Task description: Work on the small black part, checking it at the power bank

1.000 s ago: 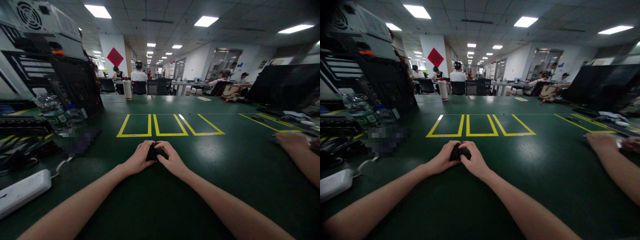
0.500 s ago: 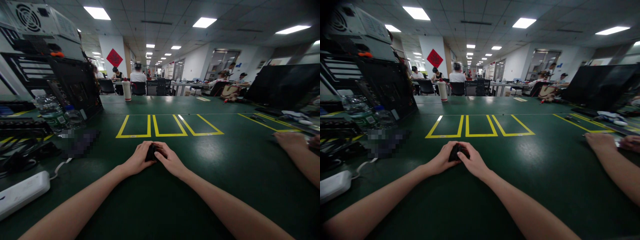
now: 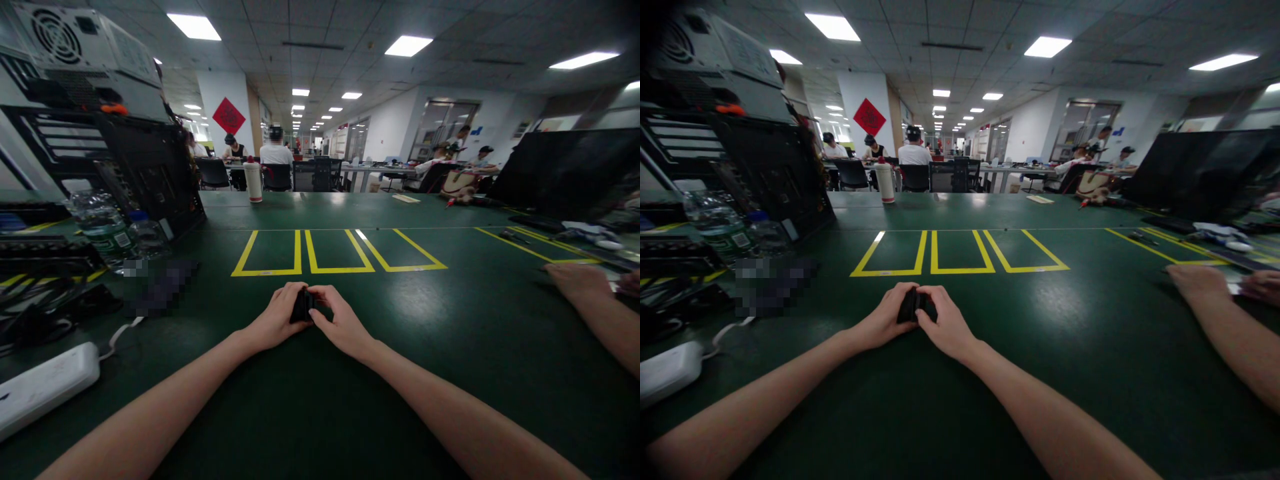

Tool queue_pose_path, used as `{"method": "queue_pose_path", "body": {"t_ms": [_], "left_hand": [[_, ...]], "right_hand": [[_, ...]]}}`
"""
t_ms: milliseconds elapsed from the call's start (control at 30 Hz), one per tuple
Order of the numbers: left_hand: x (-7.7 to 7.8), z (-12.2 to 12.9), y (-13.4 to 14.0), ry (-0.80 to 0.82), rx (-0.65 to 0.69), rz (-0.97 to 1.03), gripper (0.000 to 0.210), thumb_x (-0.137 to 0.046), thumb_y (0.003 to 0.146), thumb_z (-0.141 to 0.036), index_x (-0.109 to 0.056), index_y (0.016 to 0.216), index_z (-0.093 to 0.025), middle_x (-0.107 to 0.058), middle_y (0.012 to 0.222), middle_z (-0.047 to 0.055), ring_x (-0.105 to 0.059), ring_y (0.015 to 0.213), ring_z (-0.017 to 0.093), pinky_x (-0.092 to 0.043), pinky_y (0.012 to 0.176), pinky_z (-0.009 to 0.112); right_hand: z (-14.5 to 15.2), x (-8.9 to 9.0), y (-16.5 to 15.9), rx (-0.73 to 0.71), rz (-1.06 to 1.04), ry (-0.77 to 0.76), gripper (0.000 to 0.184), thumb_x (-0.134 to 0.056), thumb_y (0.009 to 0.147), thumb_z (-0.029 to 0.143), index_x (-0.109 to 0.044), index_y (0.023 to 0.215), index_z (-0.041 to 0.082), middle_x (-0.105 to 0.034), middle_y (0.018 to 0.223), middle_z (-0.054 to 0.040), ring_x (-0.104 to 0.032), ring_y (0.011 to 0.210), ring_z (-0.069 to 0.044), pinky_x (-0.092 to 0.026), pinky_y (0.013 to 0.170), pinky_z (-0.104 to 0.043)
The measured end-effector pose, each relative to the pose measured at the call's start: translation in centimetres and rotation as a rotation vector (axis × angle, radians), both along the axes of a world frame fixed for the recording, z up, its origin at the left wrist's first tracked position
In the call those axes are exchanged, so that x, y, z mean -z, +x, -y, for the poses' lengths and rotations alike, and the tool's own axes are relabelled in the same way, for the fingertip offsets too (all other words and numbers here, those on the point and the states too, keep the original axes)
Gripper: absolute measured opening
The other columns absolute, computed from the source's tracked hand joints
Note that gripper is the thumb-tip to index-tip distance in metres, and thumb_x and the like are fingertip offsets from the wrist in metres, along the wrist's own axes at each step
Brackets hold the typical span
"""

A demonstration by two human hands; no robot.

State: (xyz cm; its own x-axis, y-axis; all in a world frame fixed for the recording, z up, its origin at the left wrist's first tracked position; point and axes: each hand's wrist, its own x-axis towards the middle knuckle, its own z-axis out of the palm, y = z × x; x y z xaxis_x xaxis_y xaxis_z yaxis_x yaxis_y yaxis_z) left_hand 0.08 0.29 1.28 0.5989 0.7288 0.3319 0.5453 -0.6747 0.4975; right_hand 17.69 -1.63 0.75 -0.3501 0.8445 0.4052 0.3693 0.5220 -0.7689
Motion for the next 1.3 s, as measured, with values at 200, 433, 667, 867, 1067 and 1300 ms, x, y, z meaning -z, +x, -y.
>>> {"method": "queue_pose_path", "body": {"t_ms": [200,433,667,867,1067,1300], "left_hand": [[0.4,-0.3,0.2,0.015,-0.022,0.017,0.056,-0.061,0.074,-0.024,-0.030,0.121,-0.023,-0.042,0.119,0.008,-0.041,0.113,0.027,-0.034,0.096,0.047],[0.9,-1.3,-0.2,-0.152,-0.095,0.067,0.059,-0.063,0.072,-0.031,-0.033,0.121,-0.021,-0.043,0.120,0.009,-0.044,0.111,0.027,-0.036,0.094,0.046],[1.1,-2.3,-0.4,-0.282,-0.050,0.106,0.059,-0.062,0.072,-0.032,-0.033,0.122,-0.018,-0.045,0.119,0.010,-0.047,0.109,0.025,-0.038,0.093,0.043],[0.8,-2.1,-0.2,-0.331,-0.051,0.124,0.059,-0.062,0.072,-0.032,-0.034,0.122,-0.019,-0.046,0.119,0.009,-0.048,0.109,0.024,-0.039,0.092,0.041],[0.7,-0.3,-1.0,-0.337,-0.047,0.114,0.057,-0.061,0.073,-0.030,-0.033,0.121,-0.019,-0.046,0.118,0.008,-0.047,0.109,0.023,-0.037,0.095,0.040],[0.7,6.9,-5.3,-0.352,-0.126,0.058,0.060,-0.059,0.072,-0.032,-0.028,0.123,-0.025,-0.045,0.121,0.007,-0.045,0.110,0.027,-0.035,0.095,0.044]], "right_hand": [[-1.0,0.9,0.3,0.114,0.094,0.045,0.030,-0.039,0.081,0.015,-0.048,0.109,0.021,-0.048,0.108,-0.0052,-0.050,0.101,-0.016,-0.041,0.090,-0.035],[-2.5,1.7,1.6,0.284,0.147,-0.091,0.036,-0.038,0.077,0.010,-0.046,0.112,0.017,-0.049,0.113,-0.0072,-0.049,0.107,-0.018,-0.038,0.093,-0.036],[-1.9,1.0,1.2,0.184,0.248,-0.093,0.058,-0.056,0.074,0.030,-0.036,0.127,0.019,-0.042,0.128,-0.0089,-0.039,0.119,-0.024,-0.030,0.100,-0.043],[-2.7,0.9,0.6,0.170,0.289,-0.061,0.046,-0.054,0.076,0.021,-0.043,0.121,0.017,-0.050,0.121,-0.0102,-0.044,0.114,-0.025,-0.033,0.097,-0.044],[-0.7,-0.1,1.3,0.128,0.313,-0.038,0.041,-0.057,0.073,0.016,-0.049,0.113,0.018,-0.057,0.110,-0.0084,-0.050,0.104,-0.024,-0.041,0.089,-0.042],[5.0,-2.6,-2.4,-0.206,0.528,0.145,0.046,-0.061,0.071,0.020,-0.045,0.115,0.014,-0.056,0.106,-0.0125,-0.053,0.095,-0.027,-0.044,0.081,-0.042]]}}
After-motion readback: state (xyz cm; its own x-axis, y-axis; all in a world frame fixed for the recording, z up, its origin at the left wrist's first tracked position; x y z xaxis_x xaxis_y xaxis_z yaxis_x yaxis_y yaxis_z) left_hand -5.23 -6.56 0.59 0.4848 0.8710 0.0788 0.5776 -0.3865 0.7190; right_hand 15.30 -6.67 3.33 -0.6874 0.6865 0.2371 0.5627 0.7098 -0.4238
